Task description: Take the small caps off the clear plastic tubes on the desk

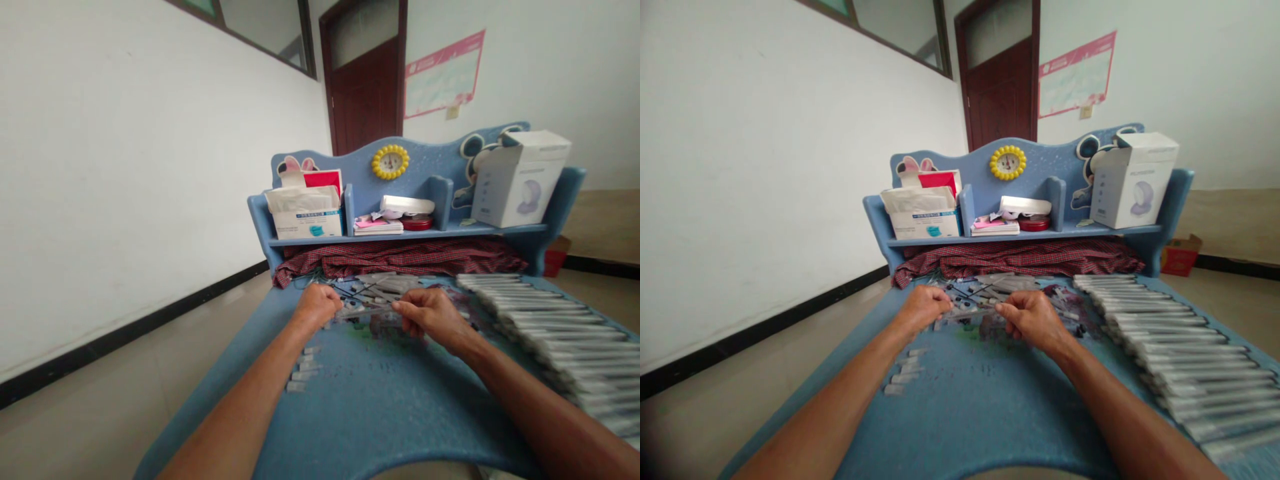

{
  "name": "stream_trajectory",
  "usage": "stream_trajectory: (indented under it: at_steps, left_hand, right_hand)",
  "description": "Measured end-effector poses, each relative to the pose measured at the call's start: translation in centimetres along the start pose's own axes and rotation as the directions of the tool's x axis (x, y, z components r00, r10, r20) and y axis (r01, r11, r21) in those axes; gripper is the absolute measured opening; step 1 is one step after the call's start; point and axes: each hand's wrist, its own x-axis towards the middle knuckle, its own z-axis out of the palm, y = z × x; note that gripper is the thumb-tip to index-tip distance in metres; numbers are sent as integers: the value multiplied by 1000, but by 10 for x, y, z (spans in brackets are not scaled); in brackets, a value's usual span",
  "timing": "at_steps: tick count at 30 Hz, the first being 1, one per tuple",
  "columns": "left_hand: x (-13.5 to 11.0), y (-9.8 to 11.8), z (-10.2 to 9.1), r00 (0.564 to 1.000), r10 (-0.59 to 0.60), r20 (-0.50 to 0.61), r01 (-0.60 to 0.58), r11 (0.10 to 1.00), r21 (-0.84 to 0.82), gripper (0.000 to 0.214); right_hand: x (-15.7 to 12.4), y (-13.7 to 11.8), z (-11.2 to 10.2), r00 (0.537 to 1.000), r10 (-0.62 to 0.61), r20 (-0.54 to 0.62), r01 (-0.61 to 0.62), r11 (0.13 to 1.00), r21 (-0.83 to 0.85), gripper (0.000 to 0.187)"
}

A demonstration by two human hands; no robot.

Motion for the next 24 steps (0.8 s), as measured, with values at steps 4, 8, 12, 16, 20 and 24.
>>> stream_trajectory:
  at_steps: [4,8,12,16,20,24]
  left_hand:
    - [-2,3,-1,995,-98,5,98,986,-135,7]
    - [-2,2,-4,976,-194,97,217,898,-382,12]
    - [-1,2,-5,962,-223,160,274,811,-517,16]
    - [0,2,-4,958,-231,168,286,761,-582,18]
    - [1,1,-3,960,-239,145,275,712,-646,19]
    - [3,-1,-1,964,-235,125,256,689,-678,18]
  right_hand:
    - [1,1,0,996,-75,-51,73,997,-35,29]
    - [0,3,1,976,-159,-151,145,984,-101,31]
    - [-2,4,1,927,-294,-232,237,940,-243,32]
    - [-5,3,2,875,-420,-240,285,848,-447,31]
    - [-8,2,3,824,-542,-167,320,688,-652,32]
    - [-9,2,6,784,-621,-29,398,537,-744,35]
